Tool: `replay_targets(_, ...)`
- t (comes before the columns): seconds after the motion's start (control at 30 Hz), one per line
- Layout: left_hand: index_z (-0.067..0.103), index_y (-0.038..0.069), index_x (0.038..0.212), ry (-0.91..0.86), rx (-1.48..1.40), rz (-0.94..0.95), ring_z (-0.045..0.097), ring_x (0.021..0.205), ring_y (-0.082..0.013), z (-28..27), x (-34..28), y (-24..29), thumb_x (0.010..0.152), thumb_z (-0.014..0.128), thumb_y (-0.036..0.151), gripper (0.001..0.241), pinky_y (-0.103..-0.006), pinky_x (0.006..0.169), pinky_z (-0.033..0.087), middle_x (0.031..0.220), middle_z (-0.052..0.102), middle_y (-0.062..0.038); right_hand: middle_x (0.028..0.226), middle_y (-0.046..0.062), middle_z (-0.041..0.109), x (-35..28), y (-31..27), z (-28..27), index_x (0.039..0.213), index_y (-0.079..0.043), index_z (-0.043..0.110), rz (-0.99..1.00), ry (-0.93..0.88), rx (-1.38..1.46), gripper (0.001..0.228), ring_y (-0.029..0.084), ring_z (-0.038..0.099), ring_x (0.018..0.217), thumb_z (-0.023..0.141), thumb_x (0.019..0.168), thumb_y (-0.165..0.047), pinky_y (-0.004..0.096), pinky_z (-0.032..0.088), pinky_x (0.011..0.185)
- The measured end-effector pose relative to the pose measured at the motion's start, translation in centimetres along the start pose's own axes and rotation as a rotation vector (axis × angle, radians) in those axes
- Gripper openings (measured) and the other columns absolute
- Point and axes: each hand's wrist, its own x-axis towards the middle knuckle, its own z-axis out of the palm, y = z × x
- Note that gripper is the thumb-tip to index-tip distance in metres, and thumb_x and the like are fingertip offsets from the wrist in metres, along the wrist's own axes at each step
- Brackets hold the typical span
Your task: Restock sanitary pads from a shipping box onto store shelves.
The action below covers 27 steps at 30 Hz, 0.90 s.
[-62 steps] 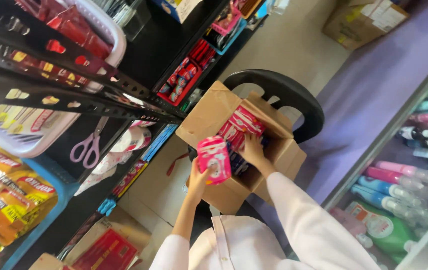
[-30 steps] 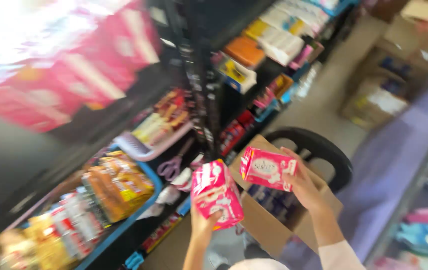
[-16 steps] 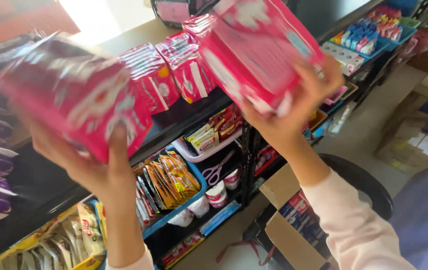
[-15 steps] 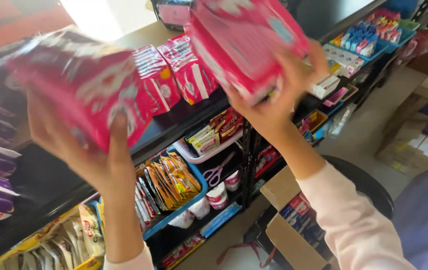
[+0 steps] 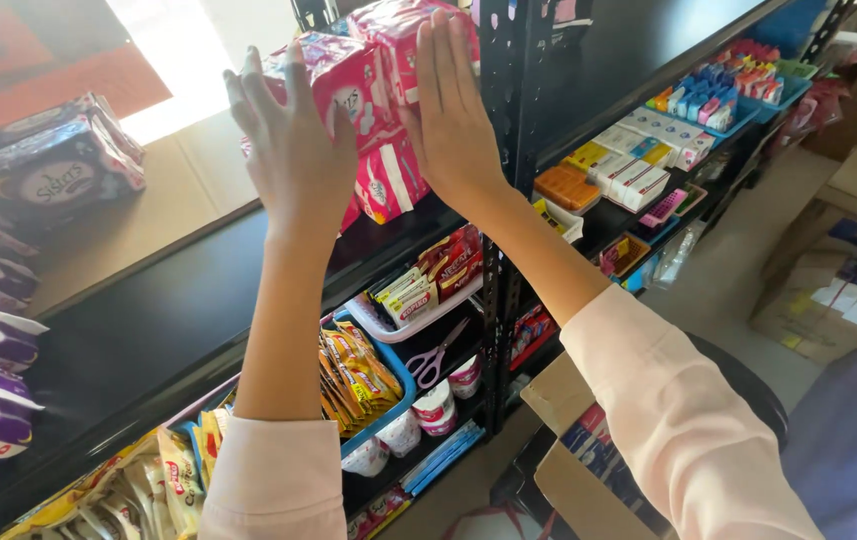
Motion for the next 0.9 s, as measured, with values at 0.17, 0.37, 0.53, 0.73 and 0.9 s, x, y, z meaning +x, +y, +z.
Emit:
replay_targets(0.17, 0.034, 0.009, 0.159, 0.112, -0.219, 0.068, 0.007, 0.153, -0.0588, 0.4, -2.0, 1.7, 0.096, 0.073, 0.015, 0.075, -0.0616, 0.11, 0.048, 0.164, 0.02, -0.029, 0.167, 0.027, 0.019, -2.1, -3.0, -5.8, 0.166, -0.002, 0.018, 0.038, -0.008, 0.232, 0.073, 0.044, 0.023, 0.158, 0.063, 0.109, -0.006, 0.051, 0.031, 0.133)
replay_targets(0.37, 0.044, 0.009, 0.15, 0.216, -0.296, 0.193, 0.019, 0.151, -0.0463, 0.0, -8.7, 8.1, 0.099, 0.077, 0.012, 0.06, -0.0625, 0.125, 0.025, 0.157, 0.031, -0.019, 0.142, 0.016, 0.052, -9.4, -2.3, -13.4, 0.144, -0.002, 0.05, 0.185, -0.003, 0.522, 0.044, 0.03, 0.056, 0.132, 0.066, 0.103, 0.002, 0.038, 0.05, 0.111)
replay_targets(0.53, 0.067, 0.012, 0.125, -0.05, -0.666, 0.451, 0.056, 0.131, -0.0287, 5.5, -16.1, 11.9, 0.095, 0.073, 0.005, 0.031, -0.0424, 0.109, 0.046, 0.13, 0.063, -0.008, 0.116, 0.01, 0.068, -23.0, 2.7, -14.7, 0.126, 0.0, 0.065, 0.573, -0.108, 0.643, 0.019, 0.016, 0.069, 0.106, 0.059, 0.108, 0.002, 0.029, 0.055, 0.096)
replay_targets(0.73, 0.069, 0.007, 0.113, -0.584, -0.778, 0.652, 0.061, 0.117, -0.0283, 17.6, -27.9, 16.6, 0.085, 0.073, 0.014, 0.029, -0.0424, 0.097, 0.05, 0.116, 0.066, -0.006, 0.107, 0.009, 0.07, -44.2, 9.9, -15.2, 0.119, -0.002, 0.067, 1.011, -0.448, 0.526, 0.02, 0.014, 0.069, 0.097, 0.062, 0.103, -0.012, 0.027, 0.055, 0.081)
replay_targets(0.9, 0.069, 0.01, 0.107, -1.014, -0.754, 0.478, 0.062, 0.109, -0.0286, 25.1, -39.7, 18.7, 0.088, 0.07, 0.018, 0.021, -0.044, 0.089, 0.05, 0.109, 0.067, -0.007, 0.113, 0.012, 0.065, -65.1, 13.6, -16.0, 0.123, -0.006, 0.063, 1.314, -0.934, 0.305, 0.033, 0.025, 0.07, 0.098, 0.069, 0.094, -0.021, 0.037, 0.057, 0.085)
